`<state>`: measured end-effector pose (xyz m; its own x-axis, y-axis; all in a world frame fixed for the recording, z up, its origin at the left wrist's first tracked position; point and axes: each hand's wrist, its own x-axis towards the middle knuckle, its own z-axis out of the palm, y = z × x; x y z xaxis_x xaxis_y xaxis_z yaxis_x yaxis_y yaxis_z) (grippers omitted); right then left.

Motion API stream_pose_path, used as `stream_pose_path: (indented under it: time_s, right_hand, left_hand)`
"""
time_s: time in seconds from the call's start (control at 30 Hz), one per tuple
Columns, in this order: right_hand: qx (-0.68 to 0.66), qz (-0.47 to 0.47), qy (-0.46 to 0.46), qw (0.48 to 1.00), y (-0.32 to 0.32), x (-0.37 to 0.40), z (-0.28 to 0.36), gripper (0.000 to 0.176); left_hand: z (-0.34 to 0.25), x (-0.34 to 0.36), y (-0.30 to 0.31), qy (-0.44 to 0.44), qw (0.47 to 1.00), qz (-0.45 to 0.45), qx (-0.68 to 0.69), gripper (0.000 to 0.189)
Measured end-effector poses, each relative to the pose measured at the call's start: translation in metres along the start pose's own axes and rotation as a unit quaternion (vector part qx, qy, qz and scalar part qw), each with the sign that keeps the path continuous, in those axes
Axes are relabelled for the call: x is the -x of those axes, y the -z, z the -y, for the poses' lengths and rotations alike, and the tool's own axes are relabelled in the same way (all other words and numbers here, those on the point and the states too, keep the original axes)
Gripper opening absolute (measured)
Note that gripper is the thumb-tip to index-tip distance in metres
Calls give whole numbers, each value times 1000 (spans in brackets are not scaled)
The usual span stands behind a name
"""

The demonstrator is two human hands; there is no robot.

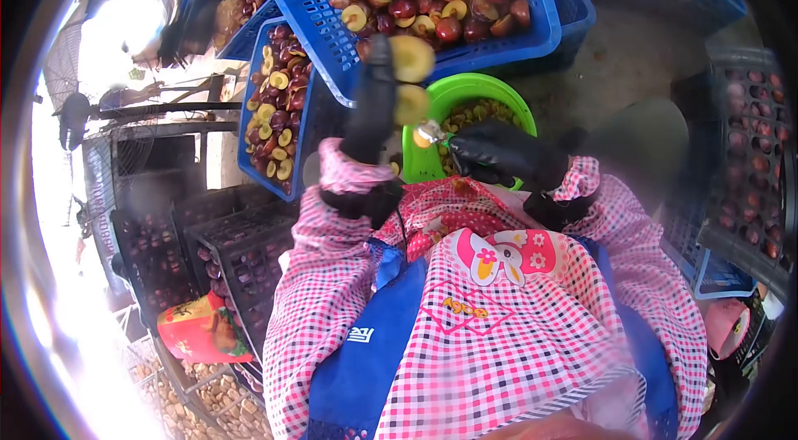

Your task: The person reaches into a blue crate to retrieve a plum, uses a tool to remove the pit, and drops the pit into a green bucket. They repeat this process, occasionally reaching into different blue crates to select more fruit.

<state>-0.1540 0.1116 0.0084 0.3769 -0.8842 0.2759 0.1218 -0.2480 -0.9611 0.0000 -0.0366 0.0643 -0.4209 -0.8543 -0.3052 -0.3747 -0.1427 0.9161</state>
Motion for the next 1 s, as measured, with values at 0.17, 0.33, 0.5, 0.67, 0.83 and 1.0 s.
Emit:
stream_pose_path:
  time_s: [0.17,0.33,0.5,0.67,0.83,1.0]
  right_hand:
    - [-189,-5,-294,937,7,3,7,27]
    - [-79,-33,-228,970,5,0,10,46]
    - [191,-12,-292,937,5,9,-4,61]
    - [246,-14,-298,922,13,11,-5,59]
    - [91,-356,-165,915,13,-2,-4,38]
    - [119,-351,-158,915,9,-9,4,32]
  left_hand:
    - [-14,-21,188,-151,755,-348,-534,50]
    - [-30,-60,129,-212,875,-156,-406,59]
    - [-6,-122,-3,-211,848,113,-472,63]
    - [38,-183,-22,-127,819,293,-477,57]
    - [-20,-106,-3,144,955,259,-17,39]
    - [-22,-28,-18,51,953,246,171,49]
